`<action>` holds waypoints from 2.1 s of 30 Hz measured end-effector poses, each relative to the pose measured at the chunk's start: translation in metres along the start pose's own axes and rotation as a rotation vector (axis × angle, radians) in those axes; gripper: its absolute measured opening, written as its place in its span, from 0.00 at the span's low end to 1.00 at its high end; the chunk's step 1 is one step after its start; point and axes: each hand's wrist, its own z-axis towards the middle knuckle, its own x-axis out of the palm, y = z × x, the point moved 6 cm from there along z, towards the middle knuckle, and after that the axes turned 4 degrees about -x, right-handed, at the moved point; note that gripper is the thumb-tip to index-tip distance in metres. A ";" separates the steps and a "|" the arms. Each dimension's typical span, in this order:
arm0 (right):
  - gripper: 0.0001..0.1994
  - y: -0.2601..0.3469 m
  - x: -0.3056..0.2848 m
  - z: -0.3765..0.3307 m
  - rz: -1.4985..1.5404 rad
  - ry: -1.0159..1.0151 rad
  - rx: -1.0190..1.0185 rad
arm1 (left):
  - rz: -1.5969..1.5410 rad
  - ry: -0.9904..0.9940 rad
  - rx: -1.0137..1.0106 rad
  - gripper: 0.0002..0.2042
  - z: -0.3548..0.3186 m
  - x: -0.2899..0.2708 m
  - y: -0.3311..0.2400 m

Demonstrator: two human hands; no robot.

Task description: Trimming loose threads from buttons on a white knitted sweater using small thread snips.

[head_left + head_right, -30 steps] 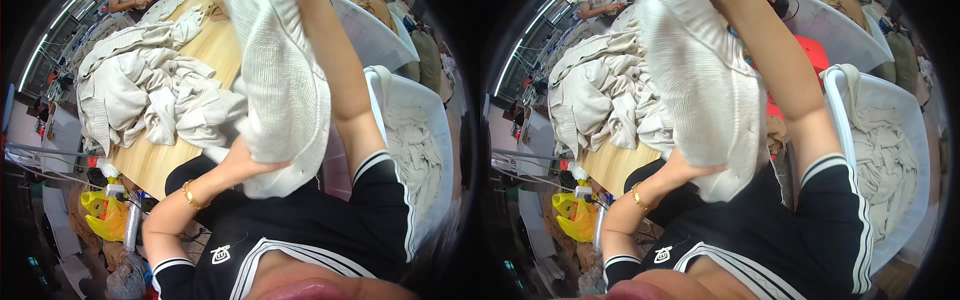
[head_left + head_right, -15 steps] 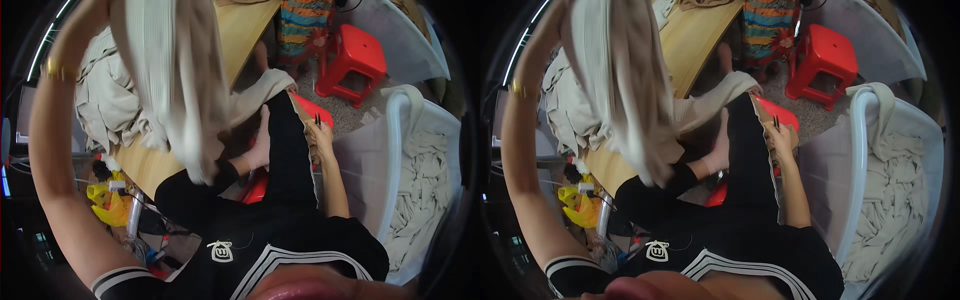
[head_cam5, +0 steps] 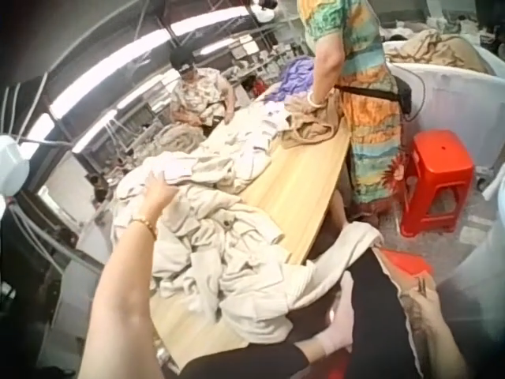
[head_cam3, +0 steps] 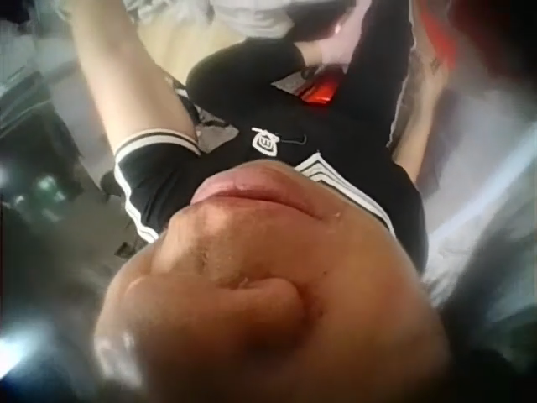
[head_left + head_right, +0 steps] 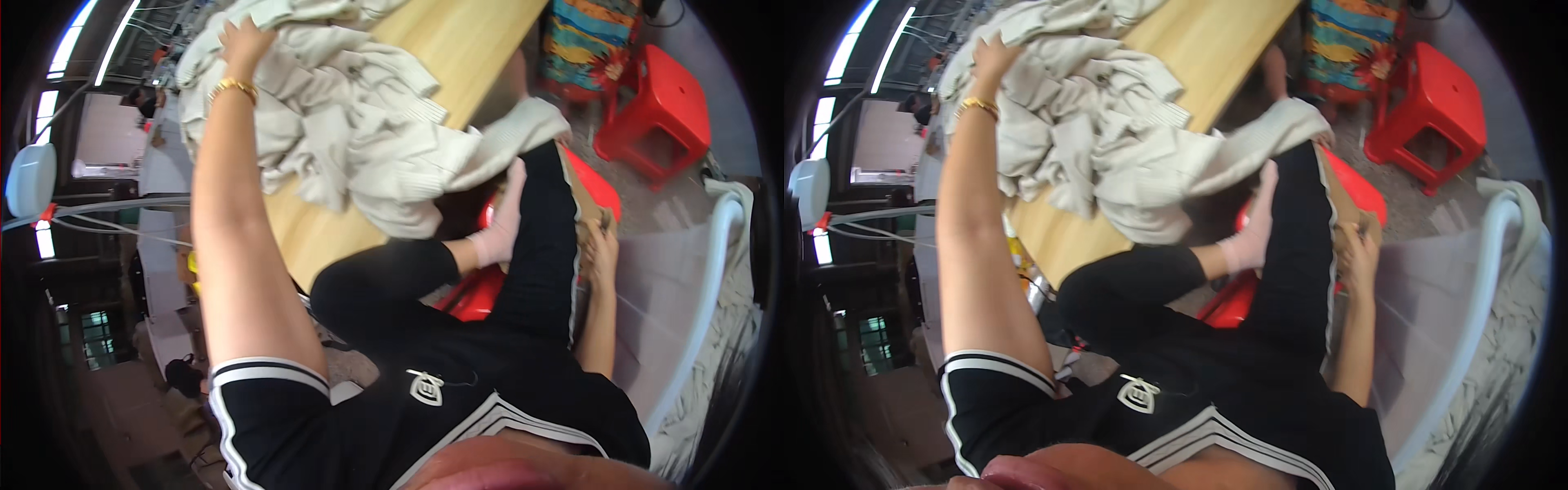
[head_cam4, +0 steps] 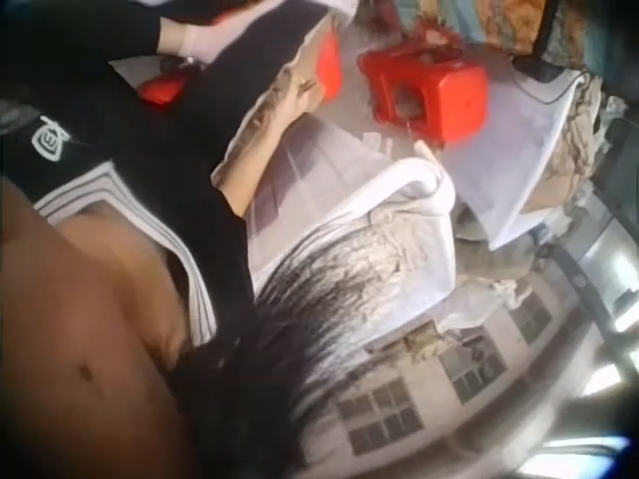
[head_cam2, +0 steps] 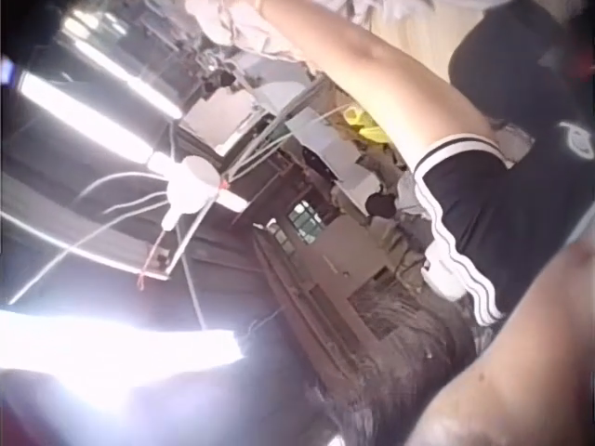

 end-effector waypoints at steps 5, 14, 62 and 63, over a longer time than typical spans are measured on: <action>0.08 -0.015 -0.013 0.007 -0.064 0.021 -0.068 | 0.117 -0.094 0.014 0.32 -0.030 -0.038 0.058; 0.08 -0.043 -0.014 -0.003 -0.015 0.032 -0.065 | -0.031 0.231 -0.077 0.46 0.021 0.001 0.063; 0.06 0.070 0.169 -0.079 -0.331 0.598 -0.561 | -1.007 0.674 -0.071 0.15 -0.435 -0.155 0.118; 0.06 0.070 0.168 -0.081 -0.338 0.617 -0.534 | -1.087 0.532 -0.187 0.16 -0.417 -0.137 0.129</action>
